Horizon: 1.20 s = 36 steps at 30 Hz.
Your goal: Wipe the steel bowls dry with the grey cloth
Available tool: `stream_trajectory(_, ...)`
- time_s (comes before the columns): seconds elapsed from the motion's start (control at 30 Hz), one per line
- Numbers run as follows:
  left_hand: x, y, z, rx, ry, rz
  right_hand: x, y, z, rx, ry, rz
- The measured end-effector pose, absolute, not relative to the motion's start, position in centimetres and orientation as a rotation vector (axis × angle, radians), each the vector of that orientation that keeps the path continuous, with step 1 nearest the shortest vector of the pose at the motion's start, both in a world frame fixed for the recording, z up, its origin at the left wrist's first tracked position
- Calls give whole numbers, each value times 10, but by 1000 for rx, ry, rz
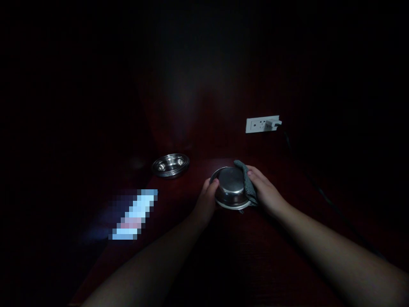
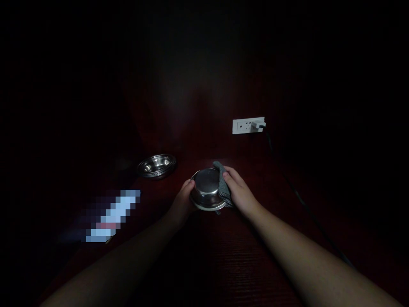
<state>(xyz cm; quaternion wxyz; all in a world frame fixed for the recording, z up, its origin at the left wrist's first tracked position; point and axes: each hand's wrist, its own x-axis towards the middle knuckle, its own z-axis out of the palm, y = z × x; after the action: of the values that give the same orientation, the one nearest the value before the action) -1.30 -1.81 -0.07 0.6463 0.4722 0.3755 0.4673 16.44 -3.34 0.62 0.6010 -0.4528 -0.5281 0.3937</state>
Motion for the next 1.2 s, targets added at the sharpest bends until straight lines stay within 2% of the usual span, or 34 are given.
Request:
stream_trajectory(0.17,-12,-18,2,1046,883,1082,163,-37,11,-1032,-1327,902)
stream_trajectory(0.4,-13,-13,-6,985,960,1042,164,-41,13,-1042,-1480,705)
stream_trajectory(0.6,-14,-13,-4,930,959,1022,168,-36,6,-975,-1478,794)
stream_trajectory(0.93,-12,-10,-5,884,992,1018,165,-38,10,-1033,-1540,656)
stream_trajectory(1.2,-13,-9,-6,881,993,1045,164,-41,15,-1055,-1550,734)
